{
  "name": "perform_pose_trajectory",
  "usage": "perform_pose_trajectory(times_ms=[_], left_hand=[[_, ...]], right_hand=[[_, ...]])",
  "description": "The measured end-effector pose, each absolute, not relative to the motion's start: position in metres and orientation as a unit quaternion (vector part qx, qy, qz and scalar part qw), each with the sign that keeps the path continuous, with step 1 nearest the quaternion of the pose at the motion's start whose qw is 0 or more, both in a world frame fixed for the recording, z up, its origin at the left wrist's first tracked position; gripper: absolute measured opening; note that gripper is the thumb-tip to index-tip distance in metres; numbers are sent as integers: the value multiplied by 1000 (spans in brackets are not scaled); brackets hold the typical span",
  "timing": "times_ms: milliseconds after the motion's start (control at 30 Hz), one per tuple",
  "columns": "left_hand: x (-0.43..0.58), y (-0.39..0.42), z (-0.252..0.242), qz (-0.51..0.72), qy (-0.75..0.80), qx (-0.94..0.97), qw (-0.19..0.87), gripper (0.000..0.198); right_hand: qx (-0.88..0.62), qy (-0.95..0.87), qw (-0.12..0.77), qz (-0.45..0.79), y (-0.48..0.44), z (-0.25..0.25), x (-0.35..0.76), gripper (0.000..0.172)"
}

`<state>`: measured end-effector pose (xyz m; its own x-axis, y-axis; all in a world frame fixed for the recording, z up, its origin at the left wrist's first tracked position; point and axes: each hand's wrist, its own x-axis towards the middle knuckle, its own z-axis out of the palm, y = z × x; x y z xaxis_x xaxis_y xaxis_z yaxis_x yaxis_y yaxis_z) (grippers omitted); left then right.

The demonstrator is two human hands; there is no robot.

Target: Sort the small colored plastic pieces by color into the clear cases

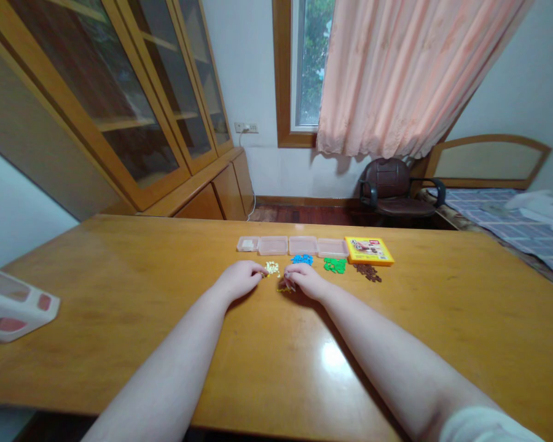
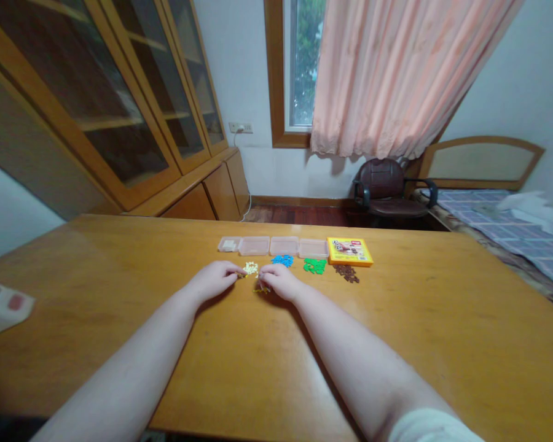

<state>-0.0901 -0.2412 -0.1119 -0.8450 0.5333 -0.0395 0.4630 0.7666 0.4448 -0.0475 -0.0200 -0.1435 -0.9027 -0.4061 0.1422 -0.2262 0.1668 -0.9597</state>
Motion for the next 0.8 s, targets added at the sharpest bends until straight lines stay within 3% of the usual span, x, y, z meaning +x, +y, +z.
perform_pose_trajectory(times_ms=[200, 367, 533, 633, 800], left_hand=[[-87, -239, -110, 183, 932, 296, 97, 35], [-89, -242, -111, 190, 936, 284, 80, 32], [-84, -239, -107, 208, 915, 319, 131, 33], [-81, -238, -104, 213, 895, 360, 154, 35], [-85, -241, -98, 160, 951, 263, 40, 34]], right_hand=[[-145, 760, 24, -633, -17, -141, -50, 24], [-134, 753, 22, -644, -17, -138, -50, 25], [-141, 772, 30, -619, -16, -139, -49, 24], [-165, 805, 18, -570, -16, -137, -49, 24], [-300, 865, -21, -402, -19, -129, -44, 19]])
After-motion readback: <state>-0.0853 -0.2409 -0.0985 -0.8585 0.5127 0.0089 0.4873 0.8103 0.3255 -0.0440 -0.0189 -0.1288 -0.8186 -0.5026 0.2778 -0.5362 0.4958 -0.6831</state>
